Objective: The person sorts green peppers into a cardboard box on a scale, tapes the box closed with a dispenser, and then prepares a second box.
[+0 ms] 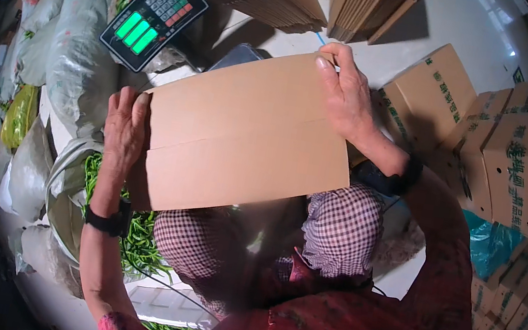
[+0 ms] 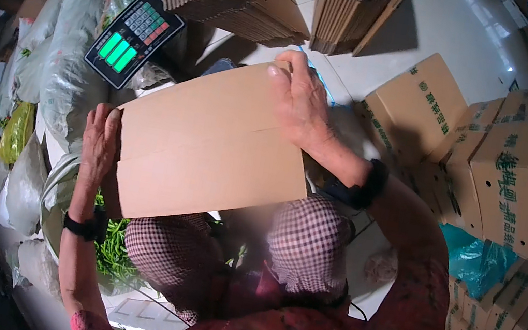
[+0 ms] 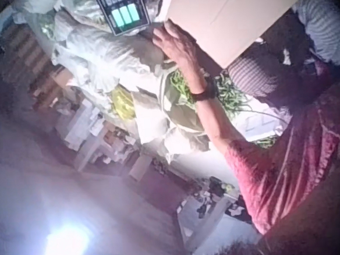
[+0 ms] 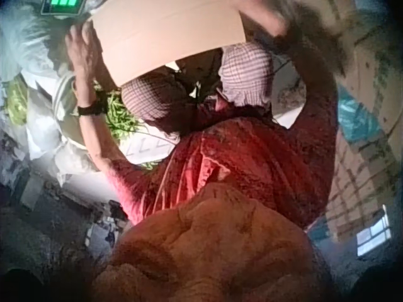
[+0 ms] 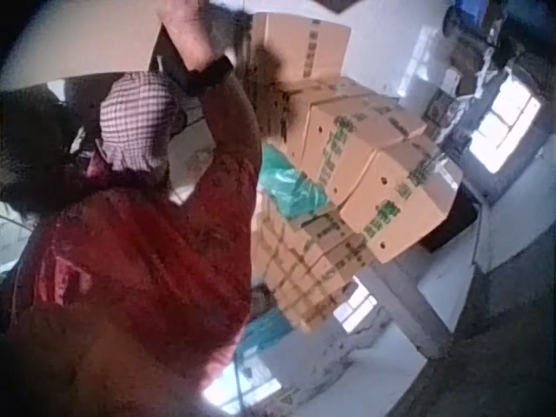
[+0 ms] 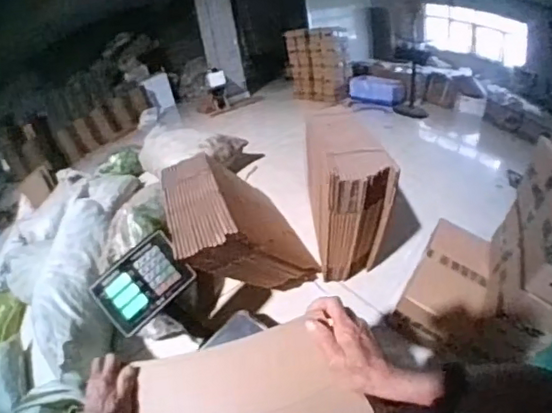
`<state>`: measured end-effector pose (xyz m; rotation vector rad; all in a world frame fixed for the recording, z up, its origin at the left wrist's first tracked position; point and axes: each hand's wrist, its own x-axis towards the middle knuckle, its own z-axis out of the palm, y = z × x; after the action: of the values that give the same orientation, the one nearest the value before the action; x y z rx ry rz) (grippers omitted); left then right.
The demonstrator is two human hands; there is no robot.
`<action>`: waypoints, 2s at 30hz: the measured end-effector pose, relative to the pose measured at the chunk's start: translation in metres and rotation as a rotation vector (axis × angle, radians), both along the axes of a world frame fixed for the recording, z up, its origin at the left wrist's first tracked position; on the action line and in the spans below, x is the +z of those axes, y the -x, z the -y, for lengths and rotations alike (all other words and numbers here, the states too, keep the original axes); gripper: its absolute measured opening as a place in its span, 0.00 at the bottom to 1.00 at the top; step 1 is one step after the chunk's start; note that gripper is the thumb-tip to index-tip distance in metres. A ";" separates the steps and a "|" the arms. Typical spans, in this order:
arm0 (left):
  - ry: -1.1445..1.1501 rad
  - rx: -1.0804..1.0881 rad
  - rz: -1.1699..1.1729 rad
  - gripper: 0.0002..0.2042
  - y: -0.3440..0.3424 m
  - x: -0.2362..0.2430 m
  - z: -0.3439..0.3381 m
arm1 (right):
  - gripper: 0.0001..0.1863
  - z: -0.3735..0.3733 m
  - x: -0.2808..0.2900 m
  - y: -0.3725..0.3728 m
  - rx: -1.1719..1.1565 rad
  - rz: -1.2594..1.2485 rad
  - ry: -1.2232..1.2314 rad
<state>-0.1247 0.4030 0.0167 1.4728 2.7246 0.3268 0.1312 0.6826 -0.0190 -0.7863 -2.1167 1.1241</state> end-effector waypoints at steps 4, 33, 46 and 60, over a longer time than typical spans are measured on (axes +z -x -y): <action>-0.254 -0.080 -0.264 0.17 -0.029 0.003 -0.011 | 0.13 0.009 0.006 0.007 0.018 0.108 0.057; -0.135 -0.208 -0.056 0.36 -0.085 0.004 -0.048 | 0.22 -0.002 0.008 -0.011 0.353 0.231 -0.483; 0.031 -0.247 -0.160 0.32 -0.084 0.007 -0.059 | 0.05 -0.130 -0.171 -0.240 0.139 0.401 -0.081; 0.061 -0.255 -0.157 0.31 -0.084 0.006 -0.056 | 0.12 -0.036 -0.298 -0.260 0.093 0.878 -0.415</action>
<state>-0.0409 0.4591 0.0231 1.8751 2.5861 0.1230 0.3914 0.7189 -0.3171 -1.1034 -2.9821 0.3326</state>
